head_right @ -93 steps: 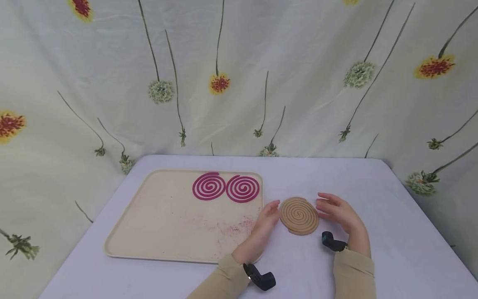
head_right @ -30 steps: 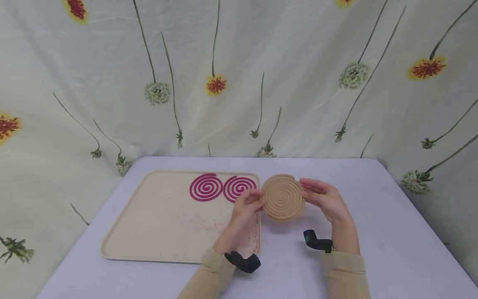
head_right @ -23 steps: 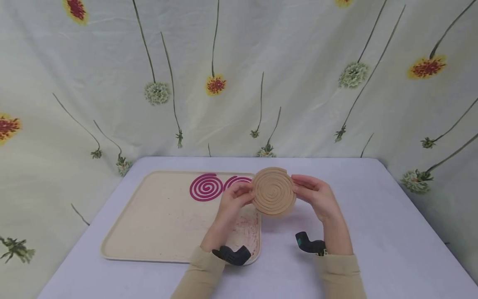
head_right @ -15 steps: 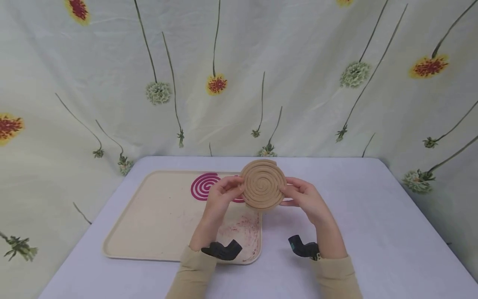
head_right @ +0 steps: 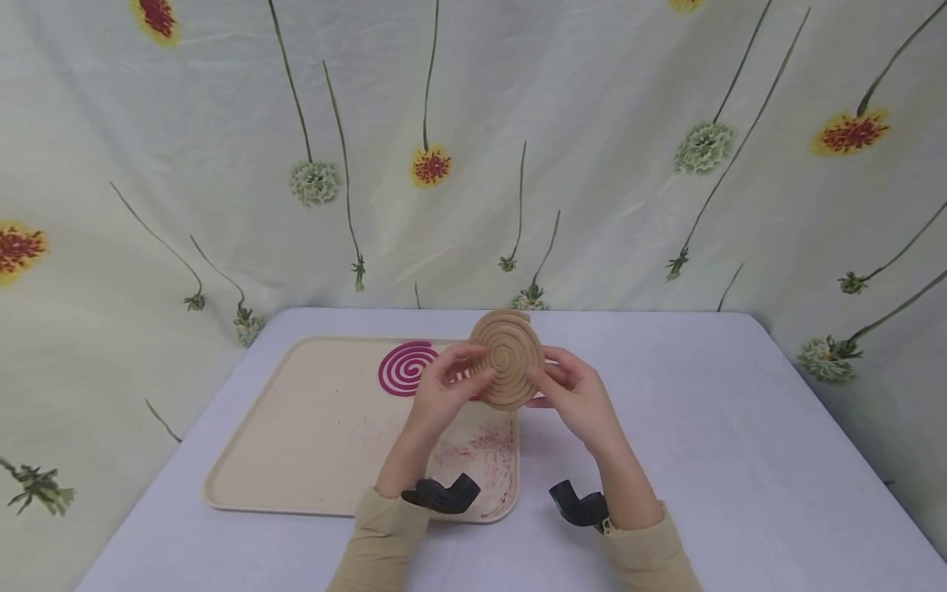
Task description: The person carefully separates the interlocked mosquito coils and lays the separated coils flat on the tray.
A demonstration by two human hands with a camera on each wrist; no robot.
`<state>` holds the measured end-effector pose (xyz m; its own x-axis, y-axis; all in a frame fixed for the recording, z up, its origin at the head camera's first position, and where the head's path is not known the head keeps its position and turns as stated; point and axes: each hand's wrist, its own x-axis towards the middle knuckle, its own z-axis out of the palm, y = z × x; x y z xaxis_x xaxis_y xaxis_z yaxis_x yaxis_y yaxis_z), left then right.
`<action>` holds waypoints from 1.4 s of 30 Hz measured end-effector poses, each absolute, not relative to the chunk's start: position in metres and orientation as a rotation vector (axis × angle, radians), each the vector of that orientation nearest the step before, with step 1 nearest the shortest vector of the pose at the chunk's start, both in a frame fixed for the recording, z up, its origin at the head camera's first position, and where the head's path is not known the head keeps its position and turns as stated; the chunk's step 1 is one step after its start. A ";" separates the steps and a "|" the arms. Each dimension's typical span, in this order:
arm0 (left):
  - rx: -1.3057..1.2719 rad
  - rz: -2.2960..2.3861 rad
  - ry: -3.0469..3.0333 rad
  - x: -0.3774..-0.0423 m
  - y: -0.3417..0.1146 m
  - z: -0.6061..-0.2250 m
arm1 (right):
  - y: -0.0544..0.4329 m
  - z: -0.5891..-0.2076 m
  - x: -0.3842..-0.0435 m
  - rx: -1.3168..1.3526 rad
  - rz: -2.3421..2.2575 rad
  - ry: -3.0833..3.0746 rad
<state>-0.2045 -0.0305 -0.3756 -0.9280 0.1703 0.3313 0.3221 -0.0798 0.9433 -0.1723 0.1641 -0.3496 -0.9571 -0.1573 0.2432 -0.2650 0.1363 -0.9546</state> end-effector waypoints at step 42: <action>-0.948 -2.216 -1.747 -0.197 -0.020 -0.373 | 0.129 -0.360 -0.166 0.479 1.700 -2.035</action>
<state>-0.1967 -0.0199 -0.3732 -0.7850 0.2488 0.5674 0.4937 -0.3021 0.8155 -0.1657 0.1291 -0.3598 -0.8415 0.0179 0.5399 -0.5282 0.1829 -0.8292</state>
